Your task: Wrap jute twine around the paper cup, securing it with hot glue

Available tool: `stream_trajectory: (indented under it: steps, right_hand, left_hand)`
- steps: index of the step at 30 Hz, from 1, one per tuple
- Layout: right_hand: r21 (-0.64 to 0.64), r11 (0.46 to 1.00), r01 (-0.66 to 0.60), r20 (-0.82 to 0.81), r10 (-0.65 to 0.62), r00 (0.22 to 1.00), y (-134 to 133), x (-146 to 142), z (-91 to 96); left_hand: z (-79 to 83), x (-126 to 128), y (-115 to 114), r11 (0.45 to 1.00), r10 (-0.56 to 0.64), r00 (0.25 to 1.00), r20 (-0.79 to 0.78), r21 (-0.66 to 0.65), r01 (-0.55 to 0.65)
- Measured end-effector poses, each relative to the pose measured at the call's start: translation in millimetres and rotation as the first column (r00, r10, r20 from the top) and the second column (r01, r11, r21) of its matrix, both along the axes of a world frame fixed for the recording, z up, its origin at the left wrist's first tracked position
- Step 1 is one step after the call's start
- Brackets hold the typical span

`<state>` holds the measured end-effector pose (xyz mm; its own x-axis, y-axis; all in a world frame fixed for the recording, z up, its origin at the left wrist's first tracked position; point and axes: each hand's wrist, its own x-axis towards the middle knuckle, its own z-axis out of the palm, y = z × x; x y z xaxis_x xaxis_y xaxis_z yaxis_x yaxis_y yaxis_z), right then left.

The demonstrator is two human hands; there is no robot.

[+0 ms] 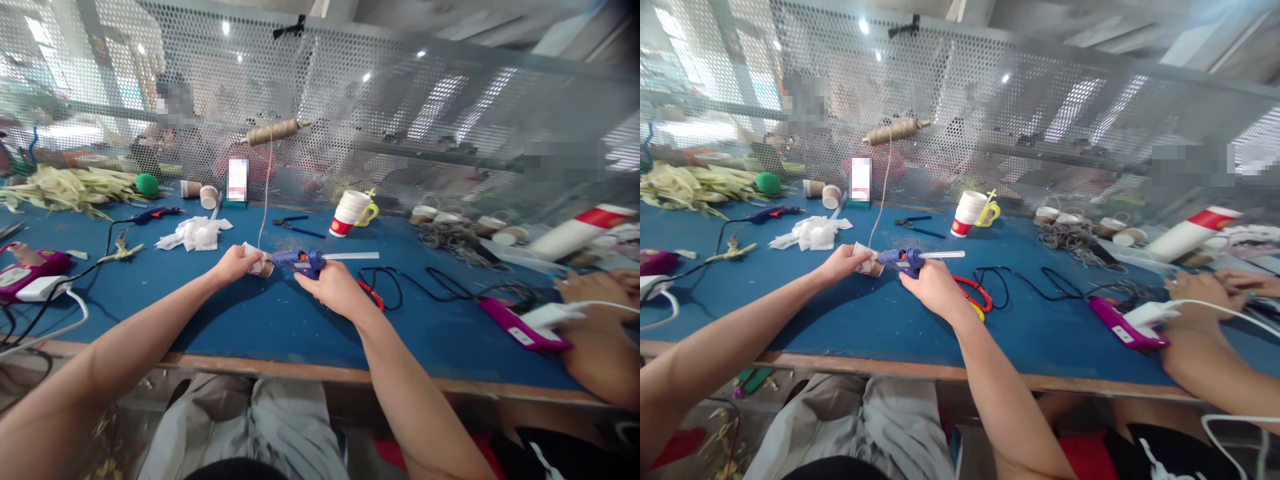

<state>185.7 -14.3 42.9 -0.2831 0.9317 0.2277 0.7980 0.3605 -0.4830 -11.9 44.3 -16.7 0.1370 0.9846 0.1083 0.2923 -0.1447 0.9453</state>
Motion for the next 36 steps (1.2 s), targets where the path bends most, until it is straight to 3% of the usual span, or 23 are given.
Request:
stream_trajectory:
  steps: [16, 29, 36]
  right_hand:
    - [0.029, 0.999, 0.024, 0.081, -0.026, 0.996, -0.7, -3.0, 0.8]
    - [0.125, 0.991, -0.046, 0.164, 0.025, 0.986, 1.5, -1.7, -1.4]
    - [0.095, 0.994, -0.056, 0.172, 0.039, 0.984, -1.3, -2.0, 0.9]
  left_hand:
    - [1.9, 2.7, -0.4, 0.999, 0.050, 0.998, 0.036, -0.019, -0.049]
    - [3.6, 2.2, -0.9, 0.999, 0.037, 0.999, 0.034, -0.019, -0.037]
    - [5.7, 2.4, -2.8, 0.998, 0.055, 0.998, -0.013, -0.001, -0.055]
